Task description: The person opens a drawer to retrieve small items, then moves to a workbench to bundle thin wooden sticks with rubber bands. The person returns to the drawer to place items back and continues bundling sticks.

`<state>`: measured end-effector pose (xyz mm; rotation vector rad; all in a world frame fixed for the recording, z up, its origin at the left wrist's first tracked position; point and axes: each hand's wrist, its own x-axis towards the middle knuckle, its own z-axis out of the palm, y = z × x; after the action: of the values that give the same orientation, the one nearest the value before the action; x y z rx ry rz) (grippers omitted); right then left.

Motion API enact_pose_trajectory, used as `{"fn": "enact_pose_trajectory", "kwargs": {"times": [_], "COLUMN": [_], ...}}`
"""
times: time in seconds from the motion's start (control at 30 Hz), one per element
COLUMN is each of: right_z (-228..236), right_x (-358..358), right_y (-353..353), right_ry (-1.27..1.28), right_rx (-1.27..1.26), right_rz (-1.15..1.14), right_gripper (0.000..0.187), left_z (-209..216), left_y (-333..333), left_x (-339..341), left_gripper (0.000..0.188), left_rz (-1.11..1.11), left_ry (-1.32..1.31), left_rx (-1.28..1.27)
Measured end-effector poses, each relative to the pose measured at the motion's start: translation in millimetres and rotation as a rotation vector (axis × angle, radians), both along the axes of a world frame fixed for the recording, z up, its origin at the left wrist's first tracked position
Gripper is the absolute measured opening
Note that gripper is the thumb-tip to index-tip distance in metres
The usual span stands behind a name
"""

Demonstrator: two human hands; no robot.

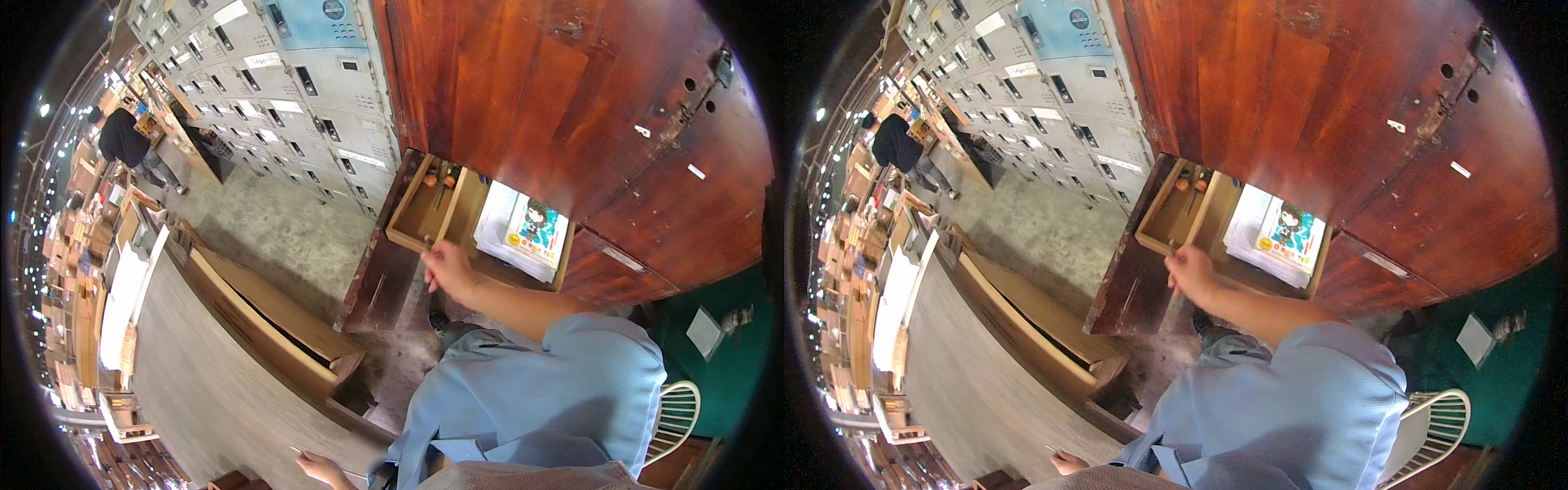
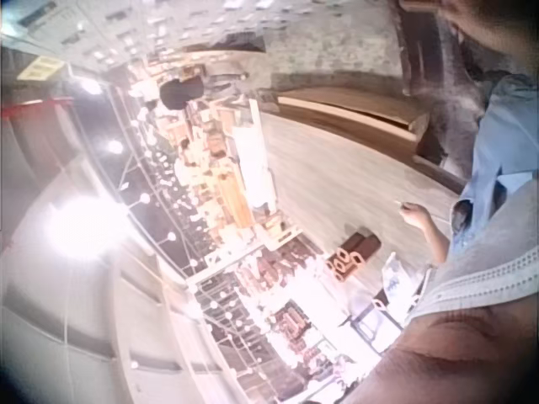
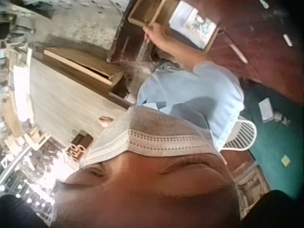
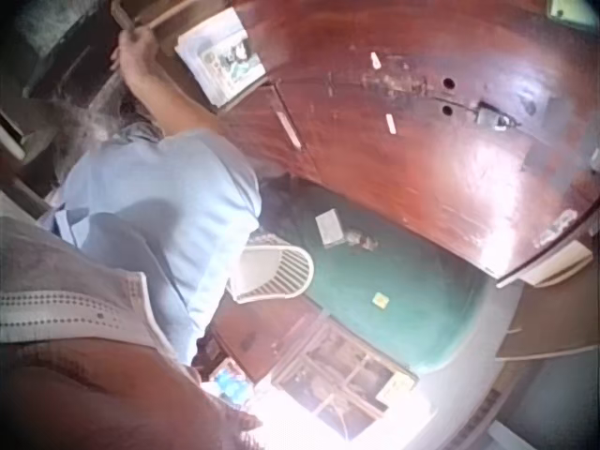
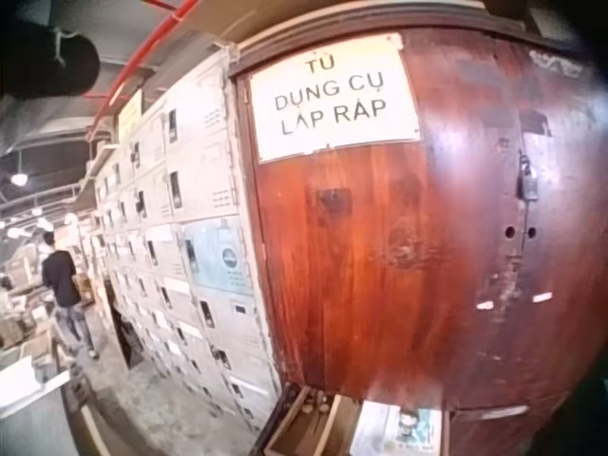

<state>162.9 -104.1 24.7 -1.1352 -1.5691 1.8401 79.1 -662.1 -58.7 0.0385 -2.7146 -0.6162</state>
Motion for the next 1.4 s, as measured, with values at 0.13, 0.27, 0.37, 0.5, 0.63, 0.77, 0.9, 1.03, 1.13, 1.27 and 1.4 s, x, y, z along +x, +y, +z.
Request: {"fn": "enact_pose_trajectory", "kwargs": {"times": [0.13,0.27,0.37,0.5,0.63,0.77,0.9,1.03,1.13,1.27,1.4], "right_z": [-7.6,-15.6,-19.6,-17.9,-19.7,-13.0,9.5,21.4,18.3,17.7,23.4], "right_x": [-26.4,-41.7,-33.4,-3.6,17.2,13.1,-24.7,-45.4,-35.4,-6.2,26.3], "right_y": [102.1,172.1,169.1,137.0,96.8,88.6,122.0,119.6,91.9,49.8,6.6], "right_ry": [-0.047,0.057,0.075,0.122,0.057,-0.192,-0.397,-0.385,-0.225,-0.12,-0.107], "right_rx": [-0.05,-0.347,-0.337,-0.362,-0.257,-0.077,-0.086,-0.314,-0.204,-0.185,-0.119], "right_rz": [-0.145,-0.167,-0.085,0.08,0.13,0.045,0.041,-0.019,-0.116,-0.232,-0.452], "right_gripper": [0.023,0.027,0.025,0.02,0.02,0.029,0.064,0.069,0.062,0.048,0.037], "left_z": [74.5,155.8,179.5,183.5,165.1,145.9,130.0,120.1,109.3,91.3,82.3], "left_y": [98.8,232.8,321.0,424.2,500.4,548.3,570.8,578.6,584.7,596.4,607.7], "left_x": [-76.6,-113.4,-129.8,-147.2,-159.4,-153.3,-149.7,-151.0,-155.7,-155.4,-153.8], "left_gripper": [0.02,0.018,0.016,0.01,0.012,0.012,0.011,0.011,0.011,0.014,0.022], "left_rz": [-0.225,-0.513,-0.566,-0.805,-1.026,-1.138,-1.431,-1.581,-1.734,-1.936,-2.117], "left_ry": [0.059,-0.159,-0.173,-0.331,-0.377,-0.633,-0.74,-0.707,-0.592,-0.31,-0.195], "left_rx": [0.166,0.689,0.863,1.099,0.909,0.95,1.095,1.099,1.033,0.812,0.59]}}
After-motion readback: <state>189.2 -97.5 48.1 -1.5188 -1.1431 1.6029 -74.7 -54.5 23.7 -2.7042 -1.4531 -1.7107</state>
